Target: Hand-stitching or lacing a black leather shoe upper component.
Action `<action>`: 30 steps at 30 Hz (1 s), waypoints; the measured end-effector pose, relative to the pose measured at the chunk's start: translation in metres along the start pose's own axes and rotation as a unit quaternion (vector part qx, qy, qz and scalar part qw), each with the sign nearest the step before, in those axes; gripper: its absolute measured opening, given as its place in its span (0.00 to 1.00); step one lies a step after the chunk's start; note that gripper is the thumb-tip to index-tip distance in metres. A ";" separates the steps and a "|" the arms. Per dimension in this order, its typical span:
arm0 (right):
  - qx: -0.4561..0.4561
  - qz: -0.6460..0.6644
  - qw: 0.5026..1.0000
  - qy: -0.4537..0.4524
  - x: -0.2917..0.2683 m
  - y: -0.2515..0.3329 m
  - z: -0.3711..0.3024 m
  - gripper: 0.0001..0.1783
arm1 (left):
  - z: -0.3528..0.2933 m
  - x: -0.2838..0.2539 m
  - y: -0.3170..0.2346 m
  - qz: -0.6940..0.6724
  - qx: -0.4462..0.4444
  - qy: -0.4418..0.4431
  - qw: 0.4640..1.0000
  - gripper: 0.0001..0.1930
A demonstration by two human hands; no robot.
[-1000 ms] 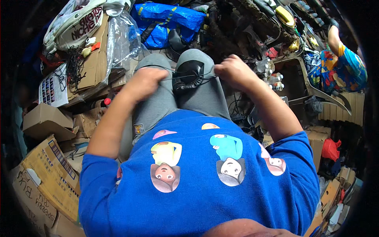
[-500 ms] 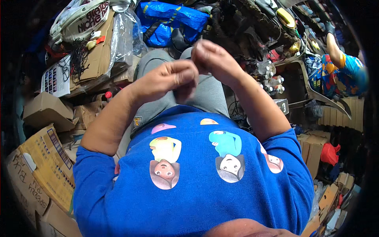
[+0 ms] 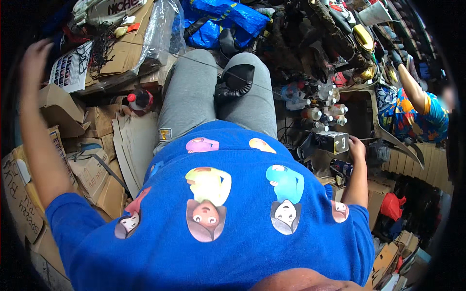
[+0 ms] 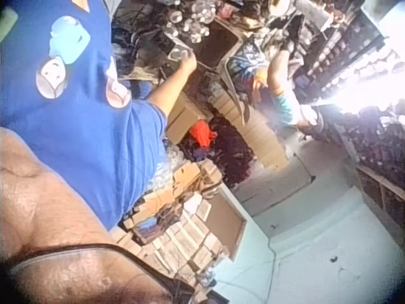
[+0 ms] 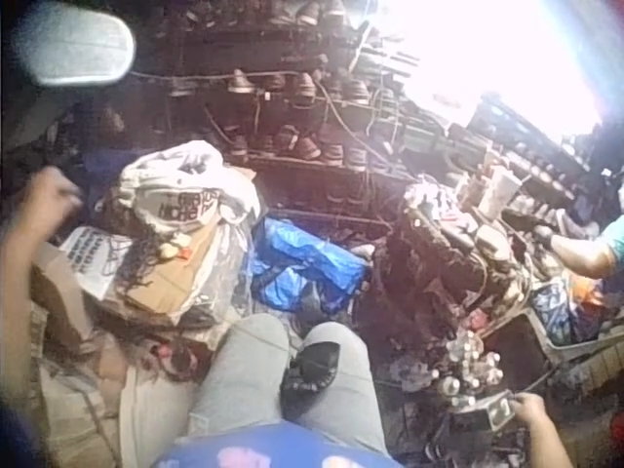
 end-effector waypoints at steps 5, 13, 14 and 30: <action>-0.254 0.242 0.926 0.142 -0.001 0.243 -0.032 0.18 | -0.109 0.026 -0.300 -0.565 0.248 0.178 0.766 0.19; -0.386 0.409 0.820 0.109 -0.064 0.409 -0.062 0.09 | -0.147 0.048 -0.432 -0.624 0.292 0.386 0.613 0.17; -0.405 0.376 0.827 0.101 -0.063 0.413 -0.060 0.09 | -0.149 0.050 -0.435 -0.604 0.311 0.432 0.594 0.16; -0.351 0.469 0.798 0.138 -0.021 0.405 -0.069 0.08 | -0.158 0.062 -0.443 -0.656 0.171 0.569 0.465 0.16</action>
Point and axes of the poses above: each hand's wrist, its own z-axis towards the middle knuckle, its own x-axis out of the palm, y = z × x, the point moved 5 cm from there along z, towards the middle knuckle, and after that the axes turned 5 degrees about -y, right-handed, at the moved point
